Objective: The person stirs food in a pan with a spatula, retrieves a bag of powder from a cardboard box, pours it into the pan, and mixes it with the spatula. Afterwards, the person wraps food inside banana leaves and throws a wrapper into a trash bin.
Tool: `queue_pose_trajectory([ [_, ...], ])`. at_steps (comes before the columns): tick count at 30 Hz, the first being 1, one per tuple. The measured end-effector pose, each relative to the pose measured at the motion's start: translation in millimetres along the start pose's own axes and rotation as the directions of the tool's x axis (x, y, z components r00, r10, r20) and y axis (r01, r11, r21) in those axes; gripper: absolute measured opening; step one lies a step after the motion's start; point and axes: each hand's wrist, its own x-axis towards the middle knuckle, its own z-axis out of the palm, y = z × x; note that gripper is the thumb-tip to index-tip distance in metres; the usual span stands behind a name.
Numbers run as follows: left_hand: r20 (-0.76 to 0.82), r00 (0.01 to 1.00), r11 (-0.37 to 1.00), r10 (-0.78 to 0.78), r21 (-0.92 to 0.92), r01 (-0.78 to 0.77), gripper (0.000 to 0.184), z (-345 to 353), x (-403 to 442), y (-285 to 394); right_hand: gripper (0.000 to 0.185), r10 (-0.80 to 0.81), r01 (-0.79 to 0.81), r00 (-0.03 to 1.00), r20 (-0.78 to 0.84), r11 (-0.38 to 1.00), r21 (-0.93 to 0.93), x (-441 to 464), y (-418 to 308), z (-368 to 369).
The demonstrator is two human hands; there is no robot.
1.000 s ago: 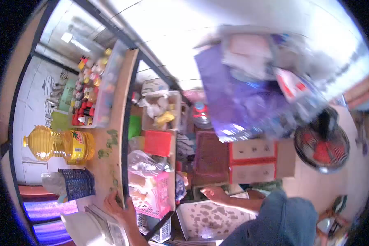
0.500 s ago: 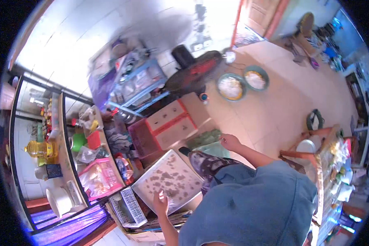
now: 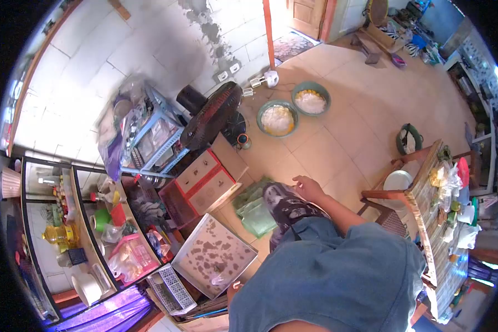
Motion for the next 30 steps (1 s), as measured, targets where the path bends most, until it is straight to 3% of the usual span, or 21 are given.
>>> queue_pose_trajectory([
  [3, -0.184, 0.975, 0.992, 0.121, -0.005, -0.124, 0.027, -20, 42, 74, 0.030, 0.024, -0.024, 1.000, -0.001, 1.000, 0.006, 33, 26, -4],
  [4, -0.294, 0.911, 0.943, 0.288, -0.078, -0.323, 0.026, -21, 77, 75, 0.030, 0.052, -0.053, 0.998, 0.025, 0.998, 0.037, 45, 29, -8],
  [5, -0.325, 0.910, 0.965, 0.259, 0.048, -0.258, 0.025, -40, 76, 143, 0.030, 0.080, -0.083, 0.995, 0.055, 0.994, 0.068, 59, 34, -10],
  [6, -0.339, 0.915, 0.975, 0.217, 0.023, -0.223, 0.026, -53, 90, 190, 0.030, 0.093, -0.099, 0.994, 0.060, 0.991, 0.094, 75, 44, -6],
  [8, -0.400, 0.769, 0.865, 0.498, 0.293, -0.408, 0.027, -75, 119, 292, 0.029, 0.126, -0.134, 0.990, 0.066, 0.980, 0.144, 115, 68, 6],
  [12, -0.376, 0.719, 0.796, 0.585, 0.434, -0.421, 0.039, -86, 200, 476, 0.032, 0.165, -0.208, 0.954, 0.249, 0.966, 0.155, 227, 134, 45],
  [14, -0.379, 0.654, 0.736, 0.655, 0.518, -0.436, 0.041, -78, 254, 551, 0.033, 0.193, -0.218, 0.936, 0.294, 0.974, 0.054, 289, 165, 68],
  [17, -0.544, 0.524, 0.756, 0.655, 0.455, -0.471, 0.045, -65, 342, 628, 0.034, 0.149, -0.133, 0.934, 0.325, 0.989, -0.070, 375, 195, 120],
  [22, -0.661, 0.533, 0.844, 0.529, 0.338, -0.417, 0.077, -48, 425, 663, 0.040, 0.034, 0.000, 0.929, 0.367, 0.996, -0.091, 499, 213, 197],
  [24, -0.739, 0.460, 0.841, 0.492, 0.265, -0.472, 0.071, -38, 438, 661, 0.043, 0.026, 0.016, 0.908, 0.418, 0.995, -0.096, 540, 219, 230],
  [25, -0.722, 0.536, 0.898, 0.437, 0.318, -0.304, 0.086, -44, 437, 650, 0.045, 0.007, 0.052, 0.900, 0.435, 0.991, -0.122, 558, 222, 246],
  [26, -0.700, 0.517, 0.855, 0.493, 0.501, -0.136, 0.087, -47, 437, 646, 0.047, -0.014, 0.090, 0.891, 0.454, 0.985, -0.145, 574, 222, 260],
  [27, -0.669, 0.552, 0.863, 0.497, 0.449, -0.231, 0.079, -48, 440, 642, 0.049, -0.038, 0.130, 0.880, 0.473, 0.978, -0.164, 588, 223, 277],
  [30, -0.551, 0.606, 0.795, 0.573, 0.554, -0.248, 0.072, -52, 463, 649, 0.053, -0.088, 0.234, 0.848, 0.523, 0.947, -0.221, 629, 229, 336],
])
